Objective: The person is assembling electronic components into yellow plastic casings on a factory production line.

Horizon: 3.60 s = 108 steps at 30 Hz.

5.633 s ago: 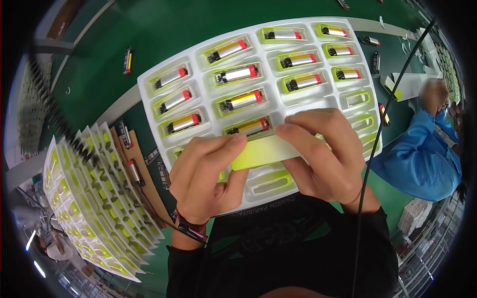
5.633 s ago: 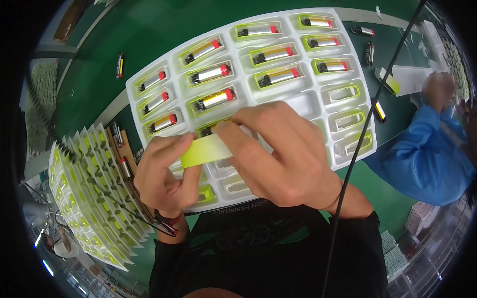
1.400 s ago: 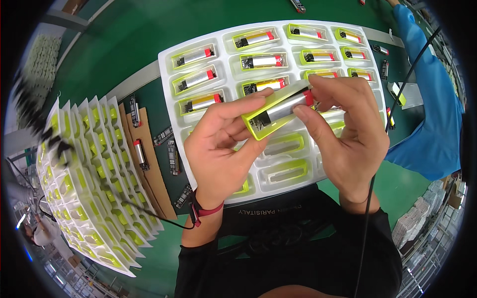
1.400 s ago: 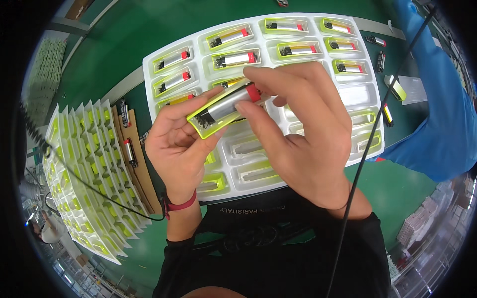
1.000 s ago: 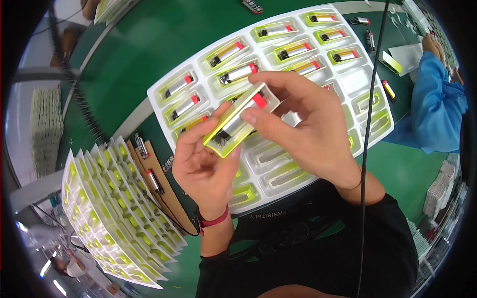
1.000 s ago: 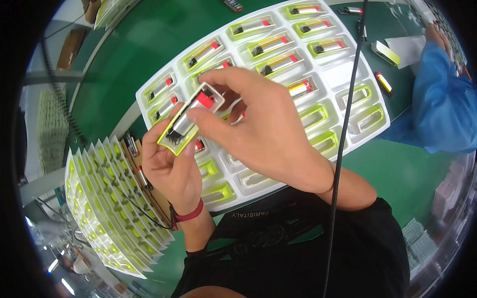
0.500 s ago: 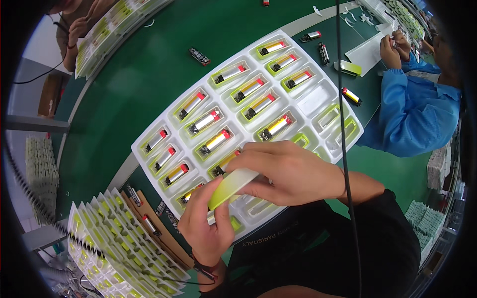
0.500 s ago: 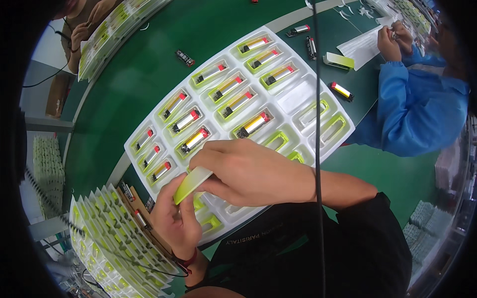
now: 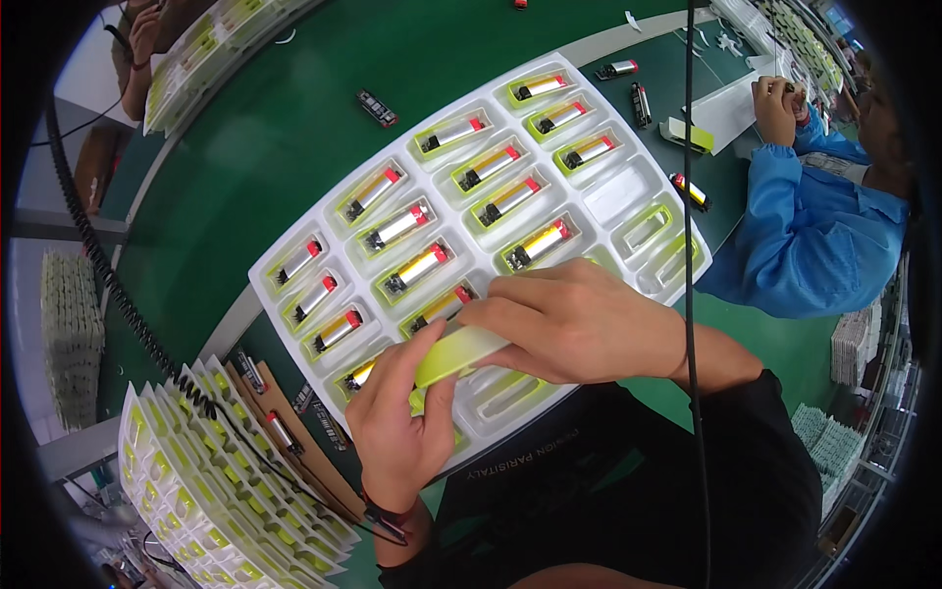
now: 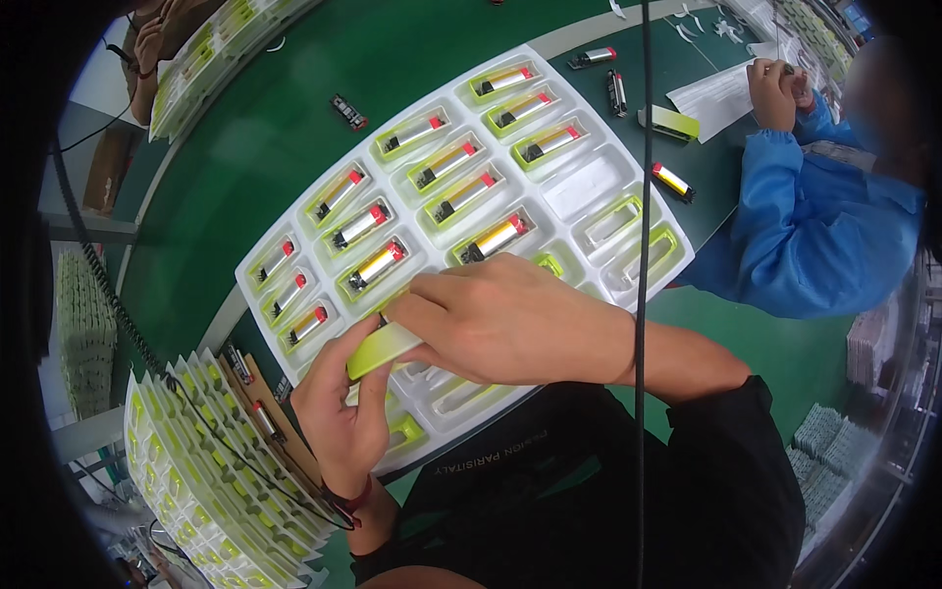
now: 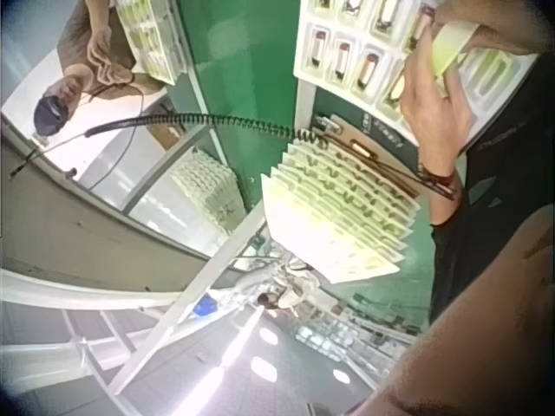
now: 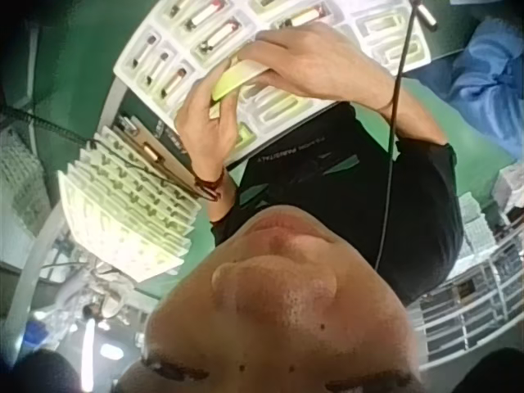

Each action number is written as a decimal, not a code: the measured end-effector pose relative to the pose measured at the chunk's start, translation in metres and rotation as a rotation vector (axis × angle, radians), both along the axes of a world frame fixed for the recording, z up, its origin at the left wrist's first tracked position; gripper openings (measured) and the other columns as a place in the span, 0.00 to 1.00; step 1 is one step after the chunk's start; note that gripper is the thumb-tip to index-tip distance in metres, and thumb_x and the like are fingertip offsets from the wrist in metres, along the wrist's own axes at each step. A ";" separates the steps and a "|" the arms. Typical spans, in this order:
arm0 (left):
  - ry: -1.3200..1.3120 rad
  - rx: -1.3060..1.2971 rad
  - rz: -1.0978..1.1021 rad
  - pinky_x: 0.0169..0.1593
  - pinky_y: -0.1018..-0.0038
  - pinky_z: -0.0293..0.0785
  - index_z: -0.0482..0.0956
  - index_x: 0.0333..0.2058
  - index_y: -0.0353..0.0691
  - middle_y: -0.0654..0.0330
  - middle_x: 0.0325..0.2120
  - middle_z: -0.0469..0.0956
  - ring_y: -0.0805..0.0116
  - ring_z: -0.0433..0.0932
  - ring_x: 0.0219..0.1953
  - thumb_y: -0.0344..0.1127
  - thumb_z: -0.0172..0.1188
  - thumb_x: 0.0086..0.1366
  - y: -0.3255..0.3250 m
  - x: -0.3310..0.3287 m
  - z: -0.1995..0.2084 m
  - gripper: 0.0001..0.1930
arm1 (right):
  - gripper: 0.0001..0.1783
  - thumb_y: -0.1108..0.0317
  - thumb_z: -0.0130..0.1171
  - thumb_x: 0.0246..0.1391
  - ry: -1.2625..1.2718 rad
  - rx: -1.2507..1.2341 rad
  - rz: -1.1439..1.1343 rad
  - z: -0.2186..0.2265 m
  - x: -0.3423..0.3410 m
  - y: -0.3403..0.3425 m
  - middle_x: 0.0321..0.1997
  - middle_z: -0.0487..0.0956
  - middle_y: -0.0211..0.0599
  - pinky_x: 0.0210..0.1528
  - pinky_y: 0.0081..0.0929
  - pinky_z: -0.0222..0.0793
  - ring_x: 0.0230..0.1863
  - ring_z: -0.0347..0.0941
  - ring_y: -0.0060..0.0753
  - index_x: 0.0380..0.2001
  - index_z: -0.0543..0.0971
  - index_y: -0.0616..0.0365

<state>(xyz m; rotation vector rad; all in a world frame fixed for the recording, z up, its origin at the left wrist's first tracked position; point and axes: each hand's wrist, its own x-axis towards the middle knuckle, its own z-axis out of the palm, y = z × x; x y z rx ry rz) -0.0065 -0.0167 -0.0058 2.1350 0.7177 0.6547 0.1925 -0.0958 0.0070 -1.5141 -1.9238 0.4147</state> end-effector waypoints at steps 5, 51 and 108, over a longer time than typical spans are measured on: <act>0.012 0.086 0.008 0.35 0.70 0.75 0.78 0.47 0.36 0.51 0.30 0.79 0.56 0.80 0.30 0.23 0.63 0.56 -0.005 0.005 0.001 0.18 | 0.15 0.64 0.63 0.50 0.078 0.000 -0.041 -0.009 -0.004 -0.003 0.25 0.74 0.40 0.24 0.38 0.70 0.27 0.78 0.44 0.34 0.71 0.60; -0.588 -0.484 0.057 0.52 0.71 0.77 0.73 0.52 0.24 0.44 0.46 0.77 0.61 0.78 0.49 0.16 0.57 0.61 0.015 -0.019 0.000 0.19 | 0.15 0.74 0.59 0.59 1.400 -0.253 -0.156 -0.020 -0.046 0.022 0.32 0.79 0.32 0.32 0.14 0.70 0.28 0.73 0.16 0.49 0.76 0.68; -0.735 -0.530 0.064 0.54 0.67 0.79 0.70 0.45 0.29 0.44 0.51 0.71 0.57 0.76 0.53 0.11 0.60 0.52 0.010 -0.044 -0.034 0.21 | 0.21 0.82 0.69 0.43 0.215 0.189 -0.159 -0.005 -0.054 0.029 0.43 0.73 0.42 0.35 0.19 0.70 0.33 0.74 0.25 0.44 0.80 0.68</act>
